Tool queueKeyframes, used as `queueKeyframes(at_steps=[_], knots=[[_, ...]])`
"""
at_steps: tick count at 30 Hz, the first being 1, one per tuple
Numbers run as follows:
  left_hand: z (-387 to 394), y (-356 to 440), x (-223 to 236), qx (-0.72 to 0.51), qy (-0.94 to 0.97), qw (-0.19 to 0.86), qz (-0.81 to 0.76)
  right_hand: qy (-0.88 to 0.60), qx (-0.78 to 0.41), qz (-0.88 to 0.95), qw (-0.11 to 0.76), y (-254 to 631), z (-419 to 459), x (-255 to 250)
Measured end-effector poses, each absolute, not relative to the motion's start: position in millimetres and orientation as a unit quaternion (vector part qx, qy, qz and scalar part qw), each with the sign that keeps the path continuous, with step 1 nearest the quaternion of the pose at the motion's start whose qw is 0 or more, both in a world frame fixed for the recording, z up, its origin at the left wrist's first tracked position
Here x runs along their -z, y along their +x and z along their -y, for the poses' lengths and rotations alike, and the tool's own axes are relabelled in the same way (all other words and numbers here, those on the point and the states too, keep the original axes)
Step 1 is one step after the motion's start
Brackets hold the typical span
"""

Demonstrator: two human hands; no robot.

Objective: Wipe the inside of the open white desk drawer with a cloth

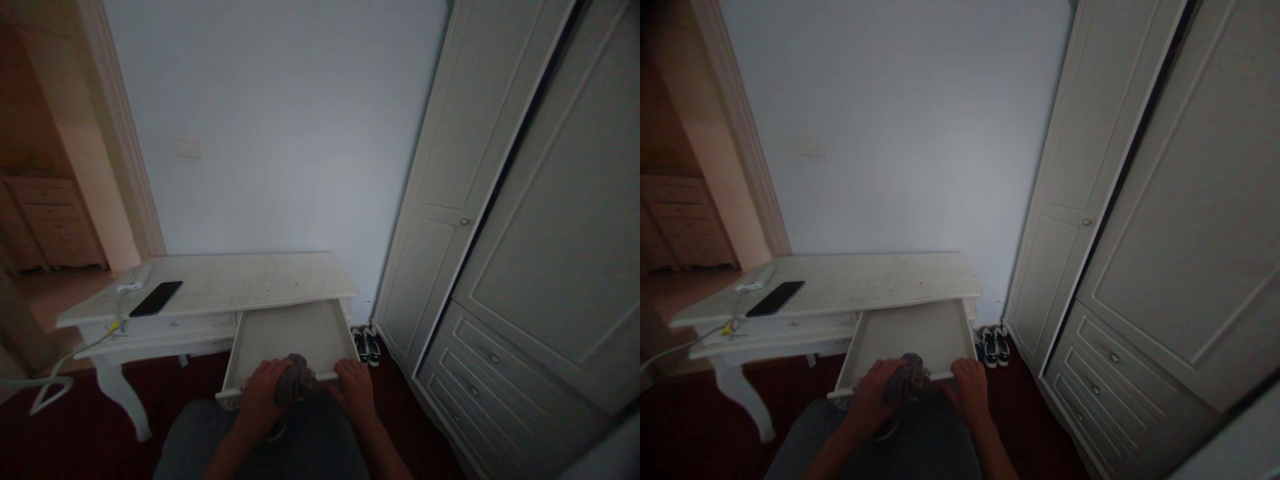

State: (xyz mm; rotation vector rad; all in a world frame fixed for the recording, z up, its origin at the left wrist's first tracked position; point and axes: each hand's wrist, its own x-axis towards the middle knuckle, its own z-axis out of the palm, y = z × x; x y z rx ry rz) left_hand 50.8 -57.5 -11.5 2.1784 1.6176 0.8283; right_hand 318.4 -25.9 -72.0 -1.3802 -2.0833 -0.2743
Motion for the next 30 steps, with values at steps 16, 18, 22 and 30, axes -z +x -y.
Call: queueKeyframes(at_steps=[16,18,22,30], knots=[[60.3,2.0,22.7,-0.301,0.724,0.118,-0.609,-0.516,0.112,0.787,0.321,317.8,25.5,70.8],[57.0,30.0,15.8,-0.284,0.745,0.123,-0.591,-0.518,0.11,0.787,0.316,318.7,24.9,71.3],[54.9,82.4,5.1,-0.269,0.768,0.123,-0.568,-0.521,0.095,0.794,0.297,320.7,24.6,72.1],[56.2,72.7,6.4,-0.295,0.753,0.147,-0.569,-0.517,0.097,0.793,0.309,320.4,25.1,73.3]])
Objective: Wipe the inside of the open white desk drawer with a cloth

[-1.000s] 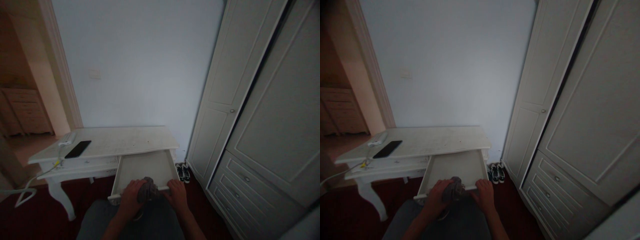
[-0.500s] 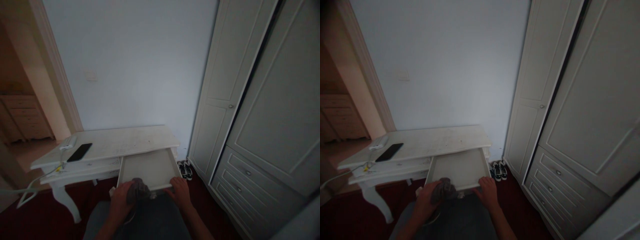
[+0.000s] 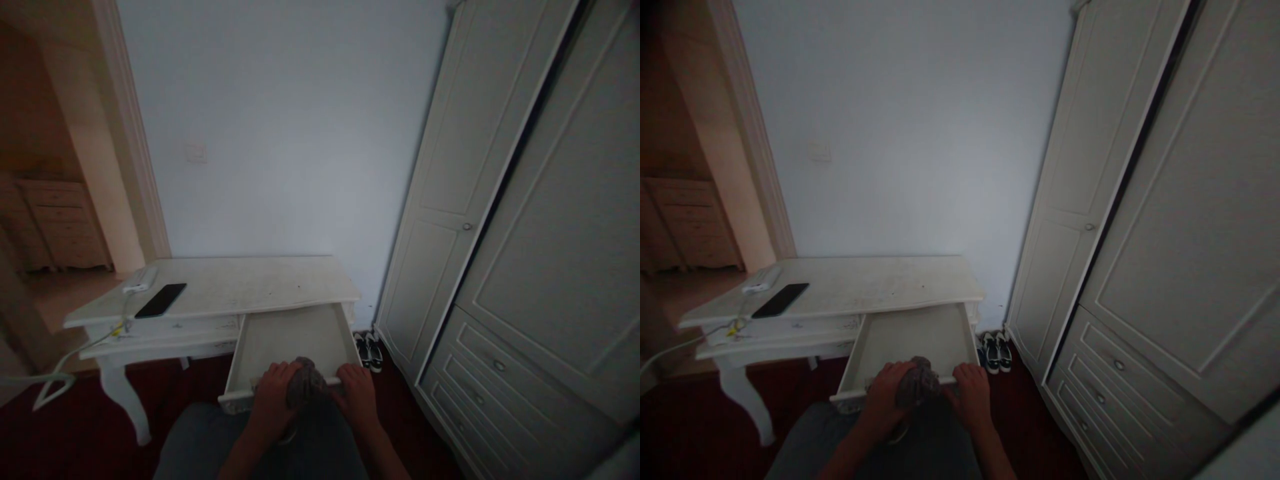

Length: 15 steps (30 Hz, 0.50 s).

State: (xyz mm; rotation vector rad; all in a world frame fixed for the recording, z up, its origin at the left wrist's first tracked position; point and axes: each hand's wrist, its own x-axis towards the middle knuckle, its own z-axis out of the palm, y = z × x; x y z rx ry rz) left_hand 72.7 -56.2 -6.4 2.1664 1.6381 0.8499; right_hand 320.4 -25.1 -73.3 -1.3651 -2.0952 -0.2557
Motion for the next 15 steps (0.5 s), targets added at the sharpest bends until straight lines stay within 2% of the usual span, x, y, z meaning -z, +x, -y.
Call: queueKeyframes(at_steps=[8,15], knots=[[67.2,-17.3,19.0,-0.346,0.681,0.168,-0.623,-0.517,0.132,0.787,0.309,318.1,24.8,71.8],[65.4,-11.3,2.8,-0.299,0.707,0.151,-0.623,-0.529,0.117,0.789,0.29,317.0,27.2,65.4]])
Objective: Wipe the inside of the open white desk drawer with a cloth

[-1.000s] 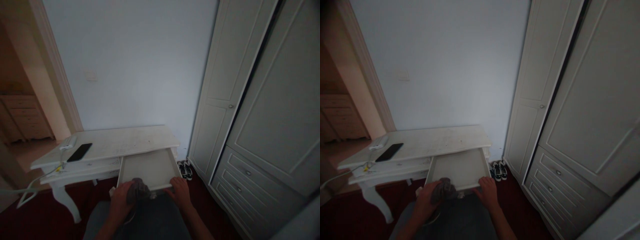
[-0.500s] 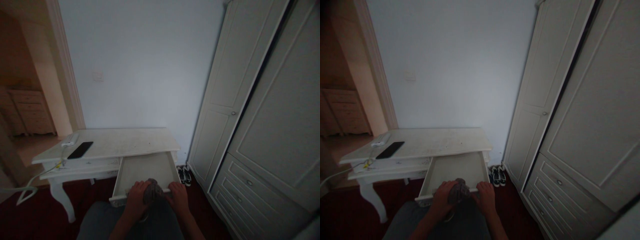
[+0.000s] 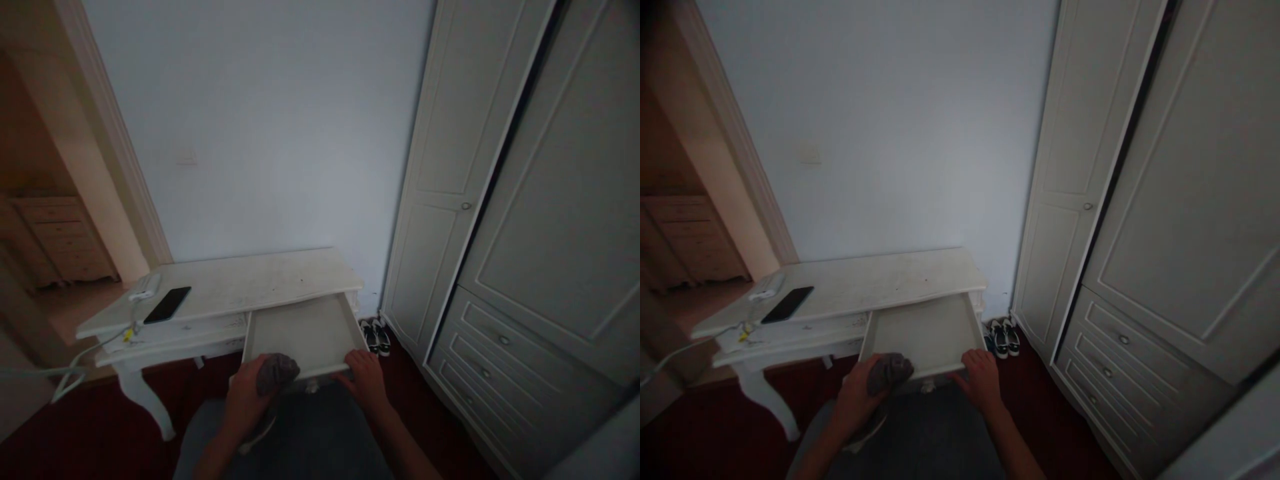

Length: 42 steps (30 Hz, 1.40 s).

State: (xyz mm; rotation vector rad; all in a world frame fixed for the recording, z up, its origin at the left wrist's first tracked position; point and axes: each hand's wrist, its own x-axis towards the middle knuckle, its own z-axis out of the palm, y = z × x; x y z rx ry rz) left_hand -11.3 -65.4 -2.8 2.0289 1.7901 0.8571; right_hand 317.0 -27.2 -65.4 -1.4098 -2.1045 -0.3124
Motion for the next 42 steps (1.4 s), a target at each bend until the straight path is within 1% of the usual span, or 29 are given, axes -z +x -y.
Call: queueKeyframes(at_steps=[5,9,12,16,21,24,26,28,31,35,39,42], knots=[[54.1,38.7,-18.2,-0.245,0.706,0.182,-0.639,-0.523,0.113,0.79,0.3,318.1,25.8,67.8],[45.6,97.6,-17.7,-0.242,0.729,0.177,-0.615,-0.519,0.109,0.79,0.308,319.5,24.0,72.7],[41.8,124.0,-12.9,-0.249,0.751,0.175,-0.586,-0.515,0.111,0.792,0.308,320.1,23.0,74.9],[42.8,111.9,-8.5,-0.265,0.736,0.2,-0.59,-0.517,0.104,0.791,0.312,319.4,23.4,74.5],[51.9,44.3,-9.1,-0.262,0.713,0.207,-0.617,-0.52,0.128,0.786,0.309,317.5,25.1,72.9],[58.5,0.7,-10.3,-0.297,0.709,0.233,-0.596,-0.517,0.13,0.784,0.318,317.0,25.7,71.9],[61.4,-17.9,-9.7,-0.329,0.709,0.244,-0.575,-0.52,0.126,0.783,0.317,317.0,25.7,71.3],[62.1,-23.1,-8.0,-0.33,0.704,0.234,-0.583,-0.522,0.126,0.783,0.314,317.2,25.4,71.1],[59.1,-5.3,-5.1,-0.287,0.699,0.199,-0.624,-0.518,0.124,0.784,0.319,318.0,24.6,72.0],[50.0,48.9,-3.4,-0.258,0.711,0.186,-0.627,-0.515,0.123,0.785,0.322,318.9,23.2,75.0],[43.1,100.9,-4.2,-0.272,0.729,0.188,-0.599,-0.509,0.13,0.791,0.314,320.1,22.1,76.6],[42.4,115.2,-1.8,-0.289,0.742,0.189,-0.574,-0.505,0.133,0.796,0.306,320.7,22.3,75.8]])
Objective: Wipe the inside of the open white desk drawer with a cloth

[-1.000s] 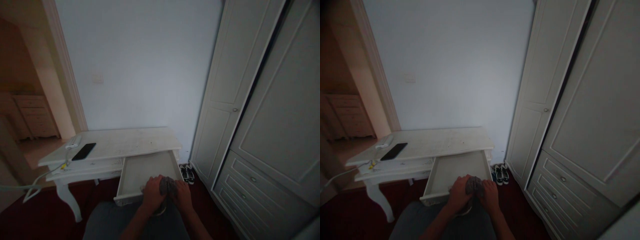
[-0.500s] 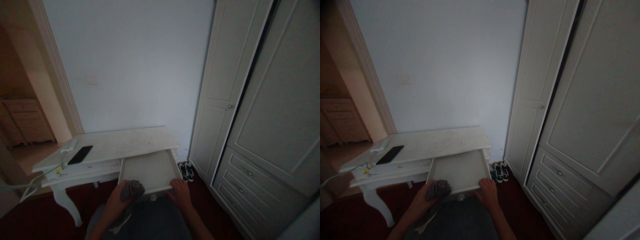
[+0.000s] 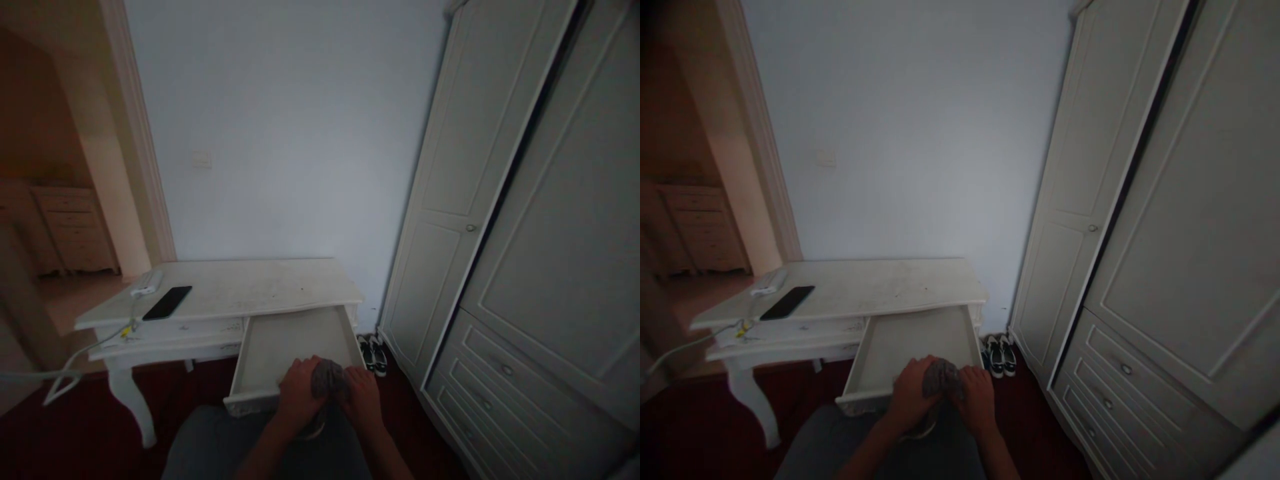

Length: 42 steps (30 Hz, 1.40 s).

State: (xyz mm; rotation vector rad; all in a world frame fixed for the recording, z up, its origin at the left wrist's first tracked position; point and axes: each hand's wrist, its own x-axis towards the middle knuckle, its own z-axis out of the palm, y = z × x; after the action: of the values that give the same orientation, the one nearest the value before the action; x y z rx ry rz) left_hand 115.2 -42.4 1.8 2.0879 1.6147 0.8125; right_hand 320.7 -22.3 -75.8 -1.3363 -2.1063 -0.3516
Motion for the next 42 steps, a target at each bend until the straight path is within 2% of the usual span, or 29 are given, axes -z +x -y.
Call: queueKeyframes(at_steps=[8,15,23,31,36,42], knots=[[50.5,50.4,22.3,-0.32,0.728,0.173,-0.581,-0.516,0.11,0.786,0.323,317.5,25.1,73.9],[61.5,-23.0,16.7,-0.372,0.682,0.207,-0.595,-0.521,0.117,0.783,0.319,317.2,25.4,70.8],[56.6,25.6,-4.5,-0.268,0.707,0.16,-0.634,-0.518,0.108,0.786,0.319,319.6,24.8,71.8],[48.4,99.0,-6.1,-0.274,0.713,0.168,-0.623,-0.509,0.116,0.79,0.321,319.3,23.4,74.9],[48.2,82.9,1.3,-0.287,0.72,0.19,-0.602,-0.507,0.104,0.789,0.332,318.5,24.3,74.2],[56.9,21.4,2.8,-0.292,0.707,0.203,-0.611,-0.503,0.117,0.784,0.344,316.6,24.5,73.9]])
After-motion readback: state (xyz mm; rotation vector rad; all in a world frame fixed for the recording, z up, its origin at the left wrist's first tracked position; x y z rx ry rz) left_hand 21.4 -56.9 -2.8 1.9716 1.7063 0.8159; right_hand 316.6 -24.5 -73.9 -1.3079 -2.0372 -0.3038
